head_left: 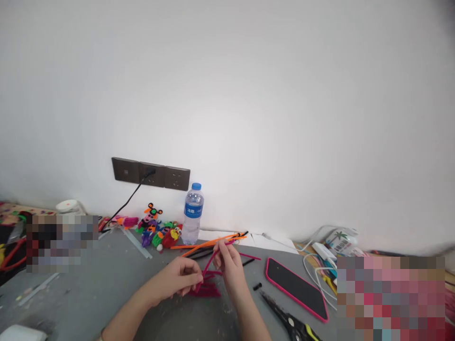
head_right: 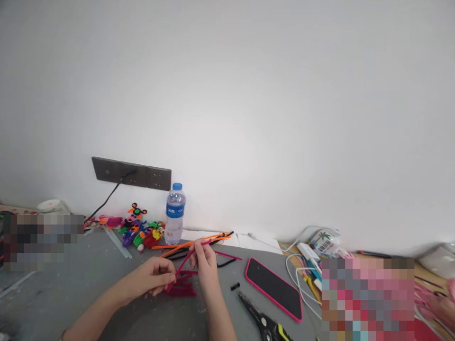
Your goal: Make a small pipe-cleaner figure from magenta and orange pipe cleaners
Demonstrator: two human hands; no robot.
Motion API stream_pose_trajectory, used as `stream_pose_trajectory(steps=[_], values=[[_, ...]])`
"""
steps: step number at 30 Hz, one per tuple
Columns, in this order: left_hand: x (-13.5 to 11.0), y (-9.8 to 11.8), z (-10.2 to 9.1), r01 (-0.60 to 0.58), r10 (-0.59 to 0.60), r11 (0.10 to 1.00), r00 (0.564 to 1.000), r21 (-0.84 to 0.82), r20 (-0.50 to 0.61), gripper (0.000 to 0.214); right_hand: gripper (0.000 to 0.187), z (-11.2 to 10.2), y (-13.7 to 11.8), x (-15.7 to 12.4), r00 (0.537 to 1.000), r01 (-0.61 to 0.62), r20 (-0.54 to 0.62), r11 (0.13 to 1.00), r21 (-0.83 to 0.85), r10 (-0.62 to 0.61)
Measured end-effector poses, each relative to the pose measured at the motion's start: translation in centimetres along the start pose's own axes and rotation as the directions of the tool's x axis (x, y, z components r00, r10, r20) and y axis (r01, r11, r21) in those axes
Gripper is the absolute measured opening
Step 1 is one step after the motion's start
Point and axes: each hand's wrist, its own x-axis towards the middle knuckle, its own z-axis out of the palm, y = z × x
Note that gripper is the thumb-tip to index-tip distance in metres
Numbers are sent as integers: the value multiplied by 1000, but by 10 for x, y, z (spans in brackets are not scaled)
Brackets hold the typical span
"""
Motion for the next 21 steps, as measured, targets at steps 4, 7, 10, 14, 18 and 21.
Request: stream_pose_trajectory(steps=[4,7,10,14,18,21], values=[[5,-5,1,-65,55,992,995,-111,-89,34,34,5,-5,-4,992,-32,117,998,-55,38],[8,-7,2,-92,75,983,991,-159,-111,35,32,11,-11,-8,979,-44,191,993,-110,65],[8,-6,4,-86,67,972,993,-218,-92,38,30,12,-12,-9,974,-26,220,991,-134,55],[8,-4,8,-93,66,944,993,-316,-97,38,27,10,-8,-8,967,-33,248,992,-120,63],[6,0,8,-84,42,931,991,-355,-123,37,26,12,-5,-7,979,-26,198,998,-65,38],[5,3,7,-84,38,923,991,-376,-127,36,28,14,-2,-6,986,3,170,1000,-29,2]])
